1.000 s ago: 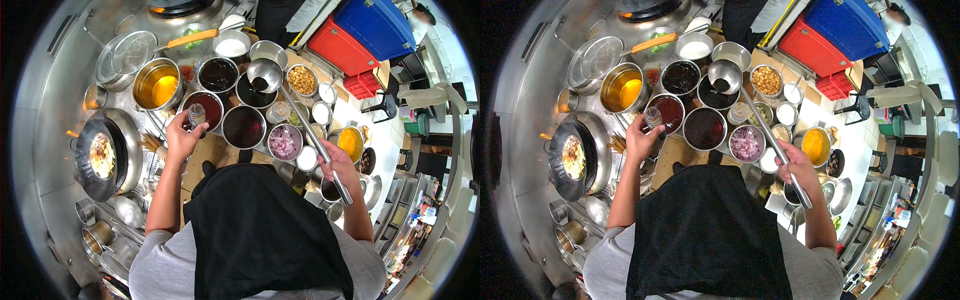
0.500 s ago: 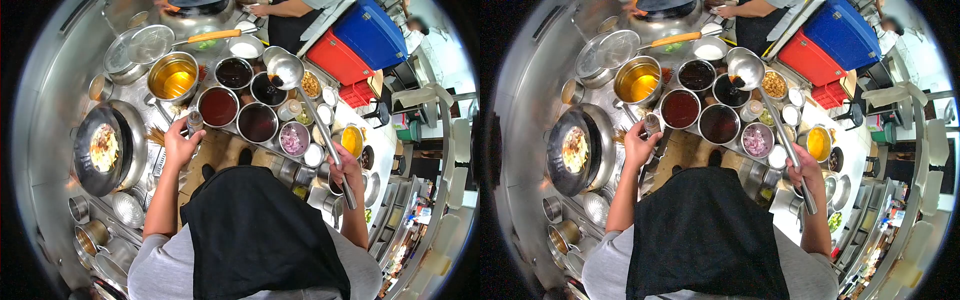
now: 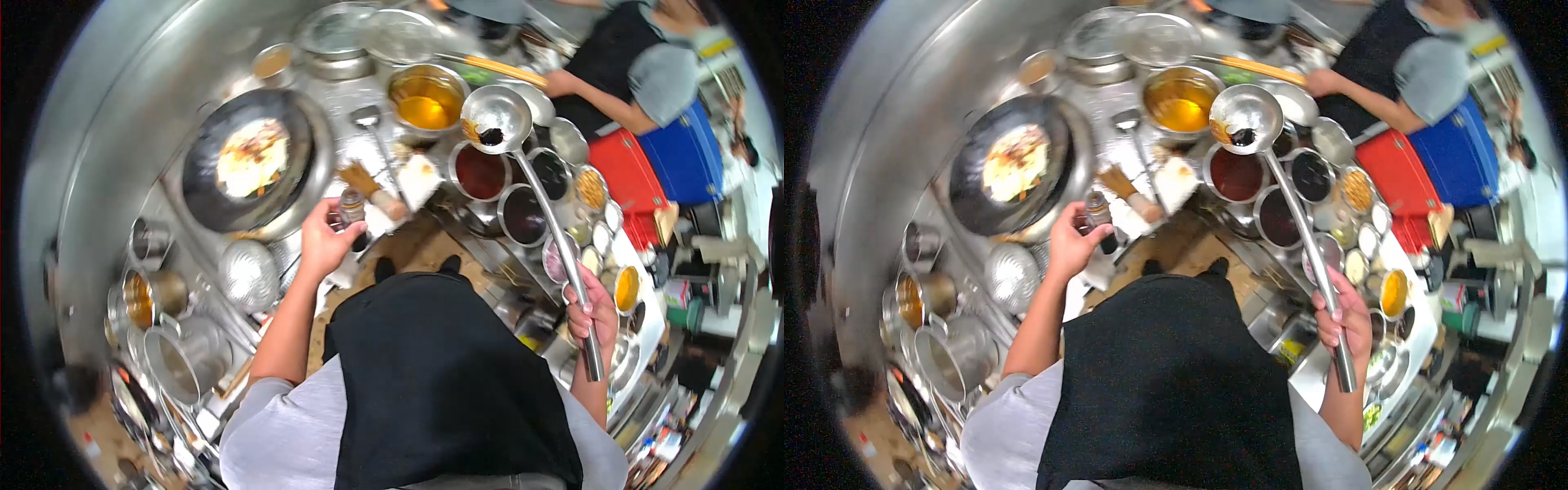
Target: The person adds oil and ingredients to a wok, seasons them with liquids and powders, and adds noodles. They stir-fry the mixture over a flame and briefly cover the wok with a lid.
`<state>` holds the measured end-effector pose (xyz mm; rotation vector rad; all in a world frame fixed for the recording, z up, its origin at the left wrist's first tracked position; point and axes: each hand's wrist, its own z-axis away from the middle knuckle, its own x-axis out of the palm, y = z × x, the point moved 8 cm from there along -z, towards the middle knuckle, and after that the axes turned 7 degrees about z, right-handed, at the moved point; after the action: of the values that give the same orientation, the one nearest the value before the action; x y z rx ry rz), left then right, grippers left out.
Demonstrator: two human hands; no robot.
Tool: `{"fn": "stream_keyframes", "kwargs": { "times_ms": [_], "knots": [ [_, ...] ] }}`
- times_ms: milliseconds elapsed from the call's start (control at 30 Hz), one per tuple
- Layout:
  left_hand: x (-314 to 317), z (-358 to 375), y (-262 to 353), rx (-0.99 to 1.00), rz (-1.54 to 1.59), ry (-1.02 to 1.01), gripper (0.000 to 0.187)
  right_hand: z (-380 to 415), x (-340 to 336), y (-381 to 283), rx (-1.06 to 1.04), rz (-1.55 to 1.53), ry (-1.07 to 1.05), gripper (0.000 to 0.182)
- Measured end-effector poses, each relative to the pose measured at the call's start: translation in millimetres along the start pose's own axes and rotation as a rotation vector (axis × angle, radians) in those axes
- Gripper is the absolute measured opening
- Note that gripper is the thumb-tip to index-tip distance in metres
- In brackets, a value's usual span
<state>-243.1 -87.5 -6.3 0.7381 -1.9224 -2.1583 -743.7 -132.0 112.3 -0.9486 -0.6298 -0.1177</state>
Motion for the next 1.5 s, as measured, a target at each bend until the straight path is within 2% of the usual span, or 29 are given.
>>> {"fn": "stream_keyframes", "kwargs": {
  "times_ms": [67,200,267,333,400,433,467,533,600,667,733,833,967,1500],
  "knots": [
    [-28,14,-7,-0.015,0.105,0.006,0.046,-27,34,20,0.08,0.044,-0.119,0.09],
    [-85,43,-24,-0.07,0.109,0.16,0.05,-93,123,70,0.214,0.226,-0.356,0.09],
    [-110,54,-29,-0.077,0.041,0.231,0.047,-129,162,101,0.229,0.452,-0.414,0.09],
    [-129,64,-33,-0.071,-0.003,0.303,0.046,-167,185,142,0.175,0.573,-0.501,0.088],
    [-144,72,-32,-0.064,-0.043,0.357,0.046,-196,200,169,0.147,0.855,-0.463,0.085],
    [-150,74,-32,-0.112,-0.059,0.366,0.045,-203,221,176,-0.152,1.035,-0.551,0.082],
    [-156,75,-31,-0.159,-0.074,0.375,0.043,-204,219,187,-0.114,1.052,-0.543,0.081],
    [-165,77,-31,-0.141,-0.081,0.412,0.039,-201,233,187,-0.171,1.003,-0.624,0.083],
    [-175,71,-41,-0.175,-0.166,0.411,0.041,-189,231,180,0.189,0.832,-0.651,0.085],
    [-182,62,-50,-0.195,-0.136,0.339,0.041,-169,247,165,0.294,0.682,-0.679,0.087],
    [-190,57,-71,-0.323,-0.105,0.334,0.042,-157,252,159,0.425,0.498,-0.728,0.087],
    [-202,53,-94,-0.406,-0.137,0.329,0.042,-146,251,159,0.494,0.427,-0.751,0.087],
    [-207,57,-105,-0.473,-0.039,0.326,0.04,-136,250,164,0.531,0.423,-0.734,0.087],
    [-217,56,-116,-0.511,0.1,0.354,0.035,-147,267,177,0.563,0.366,-0.753,0.082]
  ]
}}
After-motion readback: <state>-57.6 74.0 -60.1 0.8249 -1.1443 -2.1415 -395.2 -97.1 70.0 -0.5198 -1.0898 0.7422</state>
